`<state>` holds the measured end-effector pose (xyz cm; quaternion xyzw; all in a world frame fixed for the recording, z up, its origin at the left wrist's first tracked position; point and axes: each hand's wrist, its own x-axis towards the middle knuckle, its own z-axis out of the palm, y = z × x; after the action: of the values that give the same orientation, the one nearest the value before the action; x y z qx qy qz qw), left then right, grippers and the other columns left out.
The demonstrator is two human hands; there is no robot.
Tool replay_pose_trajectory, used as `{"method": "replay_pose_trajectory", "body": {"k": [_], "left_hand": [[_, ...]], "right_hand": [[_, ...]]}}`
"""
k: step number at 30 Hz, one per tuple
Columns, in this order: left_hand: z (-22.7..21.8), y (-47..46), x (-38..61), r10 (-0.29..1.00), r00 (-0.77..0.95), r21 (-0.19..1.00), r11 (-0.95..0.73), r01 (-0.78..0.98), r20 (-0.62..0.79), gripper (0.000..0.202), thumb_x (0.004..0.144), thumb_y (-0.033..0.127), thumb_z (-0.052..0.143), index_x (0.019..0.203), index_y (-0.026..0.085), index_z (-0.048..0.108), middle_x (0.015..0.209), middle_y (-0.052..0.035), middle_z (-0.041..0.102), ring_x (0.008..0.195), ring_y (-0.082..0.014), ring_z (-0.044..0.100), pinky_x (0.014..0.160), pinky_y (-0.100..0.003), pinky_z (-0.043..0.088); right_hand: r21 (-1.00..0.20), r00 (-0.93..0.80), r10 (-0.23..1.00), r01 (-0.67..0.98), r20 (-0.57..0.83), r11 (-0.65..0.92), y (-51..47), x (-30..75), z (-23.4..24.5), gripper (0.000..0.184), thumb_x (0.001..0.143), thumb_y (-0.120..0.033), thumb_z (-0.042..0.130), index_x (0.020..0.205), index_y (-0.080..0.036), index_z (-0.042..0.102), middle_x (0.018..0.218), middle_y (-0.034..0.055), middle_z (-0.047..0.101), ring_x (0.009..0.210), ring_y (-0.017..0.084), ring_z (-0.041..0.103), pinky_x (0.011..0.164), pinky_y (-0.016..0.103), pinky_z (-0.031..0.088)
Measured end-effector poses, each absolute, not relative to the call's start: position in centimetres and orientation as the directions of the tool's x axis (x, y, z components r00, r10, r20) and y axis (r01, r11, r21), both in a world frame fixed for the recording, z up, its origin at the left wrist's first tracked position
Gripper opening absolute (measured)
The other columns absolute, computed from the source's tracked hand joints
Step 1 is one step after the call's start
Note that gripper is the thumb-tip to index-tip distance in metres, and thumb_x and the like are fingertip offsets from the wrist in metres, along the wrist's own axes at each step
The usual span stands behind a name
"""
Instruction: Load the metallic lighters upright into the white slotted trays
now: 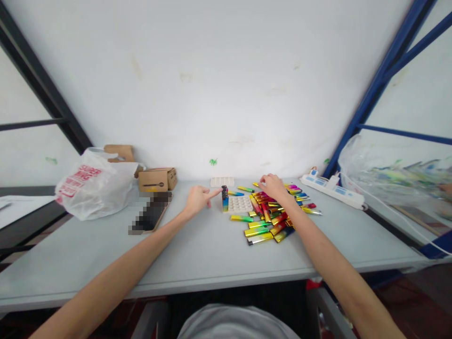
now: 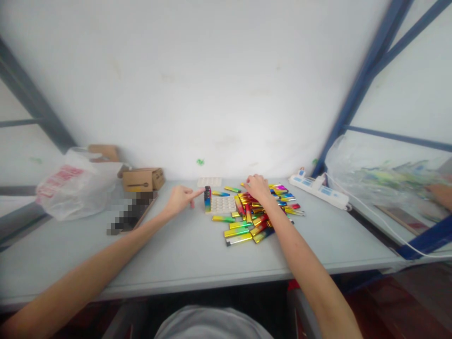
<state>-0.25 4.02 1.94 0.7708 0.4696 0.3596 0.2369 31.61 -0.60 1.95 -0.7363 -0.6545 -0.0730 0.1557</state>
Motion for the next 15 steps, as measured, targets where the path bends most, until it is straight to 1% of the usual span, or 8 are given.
{"method": "replay_pose_trajectory", "body": {"k": [2,4,7,10,13,15], "left_hand": [[1.6,4.0,-0.5,0.913,0.225,0.719,-0.407,0.564,0.341,0.075,0.078,0.078,0.064,0.033,0.023,0.038,0.035,-0.0014,0.050,0.042,-0.0129,0.040,0.049,-0.027,0.030],[1.2,4.1,-0.8,0.928,0.171,0.748,-0.368,0.552,0.331,0.074,0.081,0.078,0.060,0.034,0.023,0.043,0.034,-0.0008,0.046,0.041,-0.0135,0.039,0.050,-0.028,0.030],[0.5,4.3,-1.1,0.925,0.198,0.780,-0.379,0.499,0.323,0.070,0.088,0.072,0.054,0.038,0.022,0.048,0.036,0.0000,0.044,0.042,-0.0146,0.040,0.050,-0.029,0.030],[-0.1,4.3,-1.1,0.901,0.236,0.770,-0.434,0.467,0.365,0.061,0.091,0.064,0.050,0.047,0.023,0.043,0.041,0.0019,0.043,0.046,-0.0154,0.041,0.051,-0.028,0.030],[-0.4,4.1,-1.1,0.889,0.239,0.734,-0.457,0.503,0.390,0.057,0.093,0.066,0.043,0.054,0.024,0.039,0.046,0.0031,0.039,0.049,-0.0158,0.042,0.050,-0.028,0.028],[-0.6,4.0,-1.0,0.897,0.254,0.741,-0.443,0.505,0.363,0.061,0.094,0.072,0.037,0.054,0.025,0.034,0.046,0.0032,0.034,0.047,-0.0149,0.040,0.048,-0.028,0.026]], "right_hand": [[-0.127,0.192,0.945,0.978,0.265,-0.163,-0.3,31.9,1.6,0.029,0.097,-0.035,0.064,0.116,-0.015,0.072,0.125,0.0202,0.069,0.117,0.031,0.062,0.098,0.042,0.046],[-0.143,0.205,0.952,0.974,0.226,-0.176,-0.2,32.1,1.1,0.024,0.096,-0.031,0.066,0.111,-0.014,0.073,0.121,0.0209,0.070,0.113,0.030,0.064,0.097,0.043,0.046],[-0.172,0.178,0.961,0.975,0.210,-0.143,-0.1,32.3,0.6,0.015,0.096,-0.025,0.063,0.103,-0.015,0.073,0.112,0.0179,0.073,0.106,0.028,0.067,0.094,0.042,0.047],[-0.177,0.182,0.959,0.974,0.216,-0.144,0.0,32.2,0.4,0.013,0.096,-0.022,0.061,0.105,-0.016,0.070,0.111,0.0165,0.073,0.103,0.027,0.067,0.093,0.041,0.047],[-0.208,0.167,0.943,0.972,0.288,-0.108,0.1,32.2,0.4,0.017,0.096,-0.018,0.058,0.110,-0.016,0.067,0.113,0.0170,0.070,0.102,0.026,0.066,0.093,0.039,0.047],[-0.265,0.114,0.912,0.964,0.395,-0.006,0.0,32.3,0.5,0.019,0.095,-0.015,0.057,0.111,-0.016,0.066,0.114,0.0160,0.068,0.102,0.024,0.065,0.093,0.036,0.047]]}}
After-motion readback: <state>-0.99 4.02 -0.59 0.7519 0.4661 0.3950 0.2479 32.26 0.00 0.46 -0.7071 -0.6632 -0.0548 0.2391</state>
